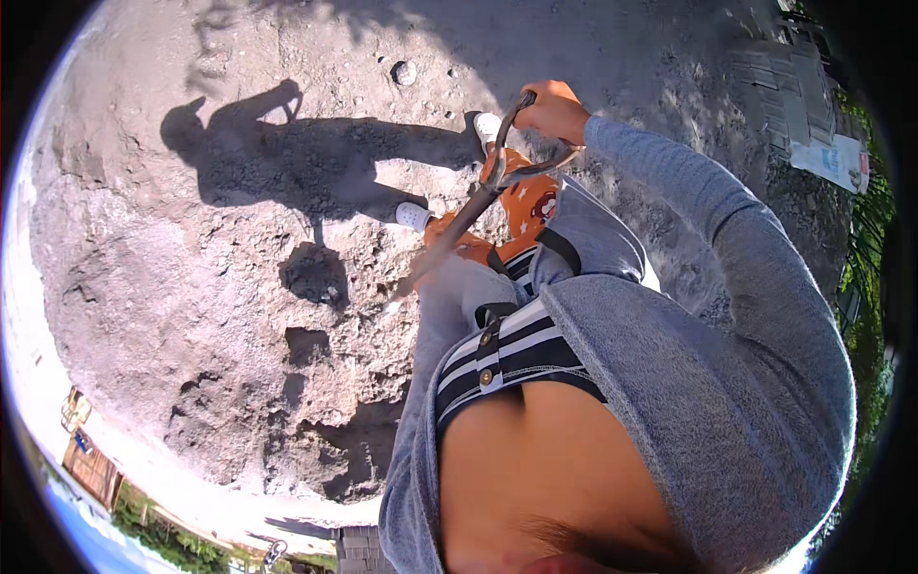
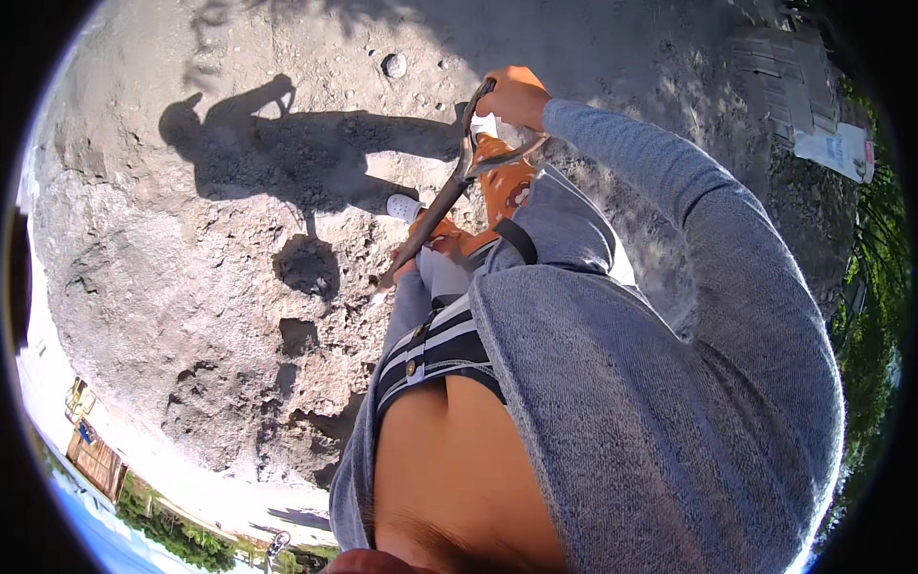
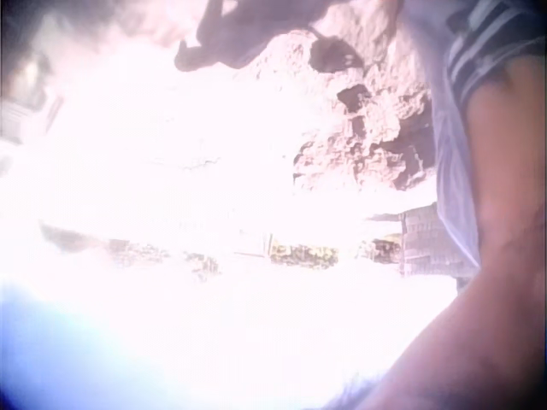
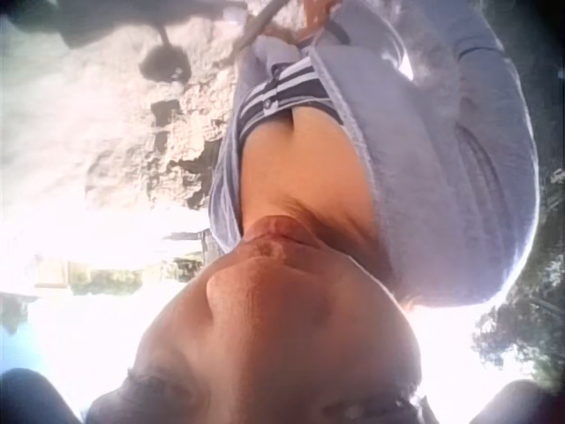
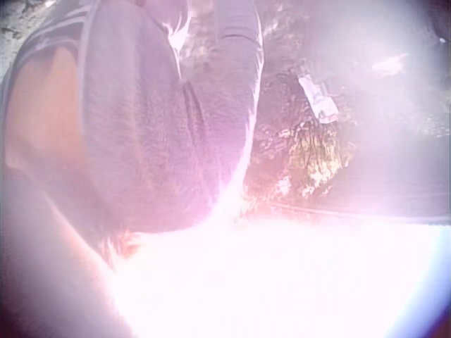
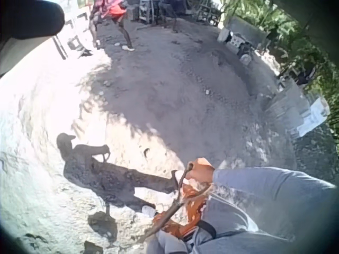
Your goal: Shoveling dirt or sand in an outdoor construction area.
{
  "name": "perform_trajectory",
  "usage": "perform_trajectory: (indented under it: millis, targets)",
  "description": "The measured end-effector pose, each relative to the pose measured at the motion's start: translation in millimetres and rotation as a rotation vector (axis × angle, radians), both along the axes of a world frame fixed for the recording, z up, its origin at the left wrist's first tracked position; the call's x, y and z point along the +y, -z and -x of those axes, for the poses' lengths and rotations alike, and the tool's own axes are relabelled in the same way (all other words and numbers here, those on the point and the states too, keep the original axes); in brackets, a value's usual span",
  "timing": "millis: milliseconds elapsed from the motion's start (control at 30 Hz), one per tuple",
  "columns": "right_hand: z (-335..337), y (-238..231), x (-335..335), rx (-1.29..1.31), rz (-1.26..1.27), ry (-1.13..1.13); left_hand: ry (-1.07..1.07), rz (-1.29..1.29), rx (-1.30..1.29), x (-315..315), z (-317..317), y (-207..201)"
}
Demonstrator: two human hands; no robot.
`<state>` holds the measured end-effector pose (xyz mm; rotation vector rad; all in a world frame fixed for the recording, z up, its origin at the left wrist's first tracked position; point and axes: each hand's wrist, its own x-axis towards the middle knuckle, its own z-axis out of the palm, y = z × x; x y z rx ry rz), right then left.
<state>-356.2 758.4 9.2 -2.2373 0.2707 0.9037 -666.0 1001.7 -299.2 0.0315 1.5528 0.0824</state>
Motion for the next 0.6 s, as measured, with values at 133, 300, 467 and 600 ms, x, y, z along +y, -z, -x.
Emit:
perform_trajectory:
  millis: [133,300,467,600]
  targets:
    - [-52,15,-86,-0.068,-0.158,0.05,0.146,-0.087,-0.004,-22,-67,-27]
    - [-125,41,-184,-0.075,-0.254,0.207,0.326,-0.165,-0.021,-78,-183,-52]
    - [-209,53,-279,-0.261,-0.281,0.171,0.587,-0.217,-0.061,-158,-317,-68]
    - [-286,49,-358,-0.22,-0.219,0.283,0.721,-0.232,-0.101,-234,-424,-70]
